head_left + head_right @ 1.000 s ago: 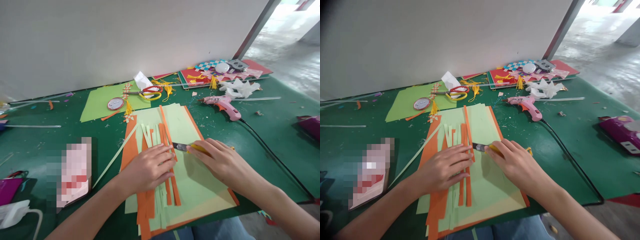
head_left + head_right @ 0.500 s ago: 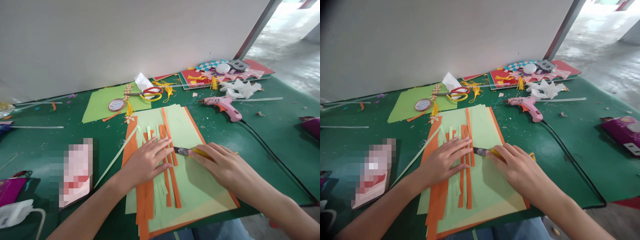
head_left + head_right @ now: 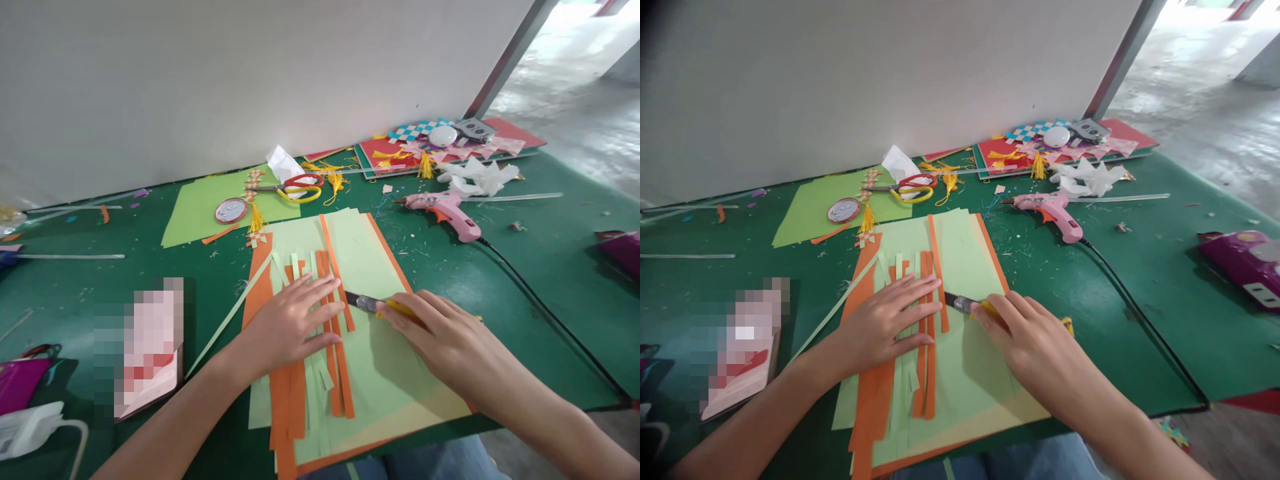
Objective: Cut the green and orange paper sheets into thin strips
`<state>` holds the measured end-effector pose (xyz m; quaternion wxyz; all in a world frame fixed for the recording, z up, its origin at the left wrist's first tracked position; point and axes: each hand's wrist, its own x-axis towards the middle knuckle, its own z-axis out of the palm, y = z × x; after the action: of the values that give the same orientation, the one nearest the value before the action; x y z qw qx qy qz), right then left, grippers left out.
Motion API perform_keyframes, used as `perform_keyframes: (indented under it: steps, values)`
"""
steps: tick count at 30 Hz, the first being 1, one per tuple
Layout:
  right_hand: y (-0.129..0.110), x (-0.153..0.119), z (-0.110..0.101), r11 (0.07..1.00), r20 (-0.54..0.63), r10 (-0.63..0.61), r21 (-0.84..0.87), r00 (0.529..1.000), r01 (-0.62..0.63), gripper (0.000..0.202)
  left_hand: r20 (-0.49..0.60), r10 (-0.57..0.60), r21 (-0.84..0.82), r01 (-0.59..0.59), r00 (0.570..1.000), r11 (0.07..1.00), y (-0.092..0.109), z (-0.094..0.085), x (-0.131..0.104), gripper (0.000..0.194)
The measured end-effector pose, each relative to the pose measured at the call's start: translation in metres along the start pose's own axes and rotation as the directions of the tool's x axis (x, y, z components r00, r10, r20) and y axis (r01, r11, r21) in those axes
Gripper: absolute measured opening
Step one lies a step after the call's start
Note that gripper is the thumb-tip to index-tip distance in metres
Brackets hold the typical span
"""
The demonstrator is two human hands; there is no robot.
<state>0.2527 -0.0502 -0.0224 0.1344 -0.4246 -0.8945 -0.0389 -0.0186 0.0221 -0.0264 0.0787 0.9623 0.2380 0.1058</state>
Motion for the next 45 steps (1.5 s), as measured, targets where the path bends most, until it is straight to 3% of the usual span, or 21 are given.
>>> perform_keyframes:
  steps: [26, 34, 45]
  values:
    - [-0.009, 0.000, 0.004, 0.999, -0.009, 0.039, -0.009, 0.999, -0.039, 0.033, 0.057, -0.025, 0.005, 0.024, 0.998, 1.000, 0.000, 0.001, -0.002, 0.044]
    - [-0.004, 0.010, 0.005, 0.999, -0.024, -0.031, -0.030, 0.999, 0.030, 0.032, 0.037, -0.009, 0.006, 0.009, 0.999, 1.000, 0.000, 0.001, -0.002, 0.042]
    - [-0.009, 0.005, 0.004, 1.000, -0.023, 0.011, -0.002, 1.000, -0.011, 0.032, 0.066, -0.039, 0.001, 0.039, 0.997, 0.999, 0.000, 0.000, -0.002, 0.042]
